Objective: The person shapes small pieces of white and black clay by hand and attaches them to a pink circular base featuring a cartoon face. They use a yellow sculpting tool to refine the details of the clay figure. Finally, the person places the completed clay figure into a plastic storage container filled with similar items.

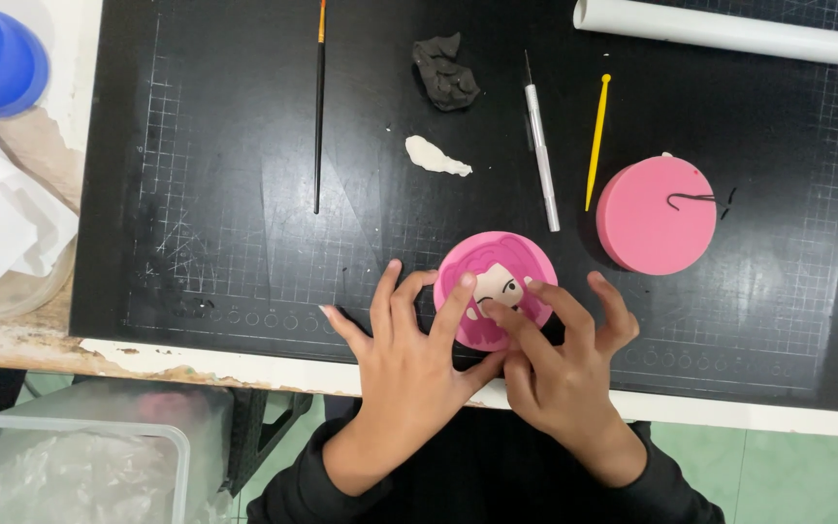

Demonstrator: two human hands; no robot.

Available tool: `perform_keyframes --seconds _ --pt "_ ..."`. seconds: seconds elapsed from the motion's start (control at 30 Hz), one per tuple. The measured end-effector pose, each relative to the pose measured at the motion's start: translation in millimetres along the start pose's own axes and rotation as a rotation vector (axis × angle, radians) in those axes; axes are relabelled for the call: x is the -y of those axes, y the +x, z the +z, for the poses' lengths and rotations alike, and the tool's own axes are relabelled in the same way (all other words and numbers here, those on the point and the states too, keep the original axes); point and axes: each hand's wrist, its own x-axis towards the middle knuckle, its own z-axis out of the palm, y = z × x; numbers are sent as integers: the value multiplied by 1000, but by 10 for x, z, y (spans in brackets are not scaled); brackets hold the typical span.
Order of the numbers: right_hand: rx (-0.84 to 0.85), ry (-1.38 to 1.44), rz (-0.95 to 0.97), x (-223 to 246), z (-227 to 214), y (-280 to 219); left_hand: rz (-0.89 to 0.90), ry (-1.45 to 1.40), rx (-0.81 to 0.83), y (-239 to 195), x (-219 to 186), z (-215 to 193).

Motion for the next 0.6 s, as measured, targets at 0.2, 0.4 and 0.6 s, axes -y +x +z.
perform_keyframes --seconds 0.2,0.4,0.6 --pt "5 -55 -1 -8 15 -24 0 -7 1 -9 3 8" --pt "-36 -12 4 -44 50 -62 6 27 -13 -28 11 44" --pt "16 26 31 -23 12 -25 12 42 -22 -44 15 63"
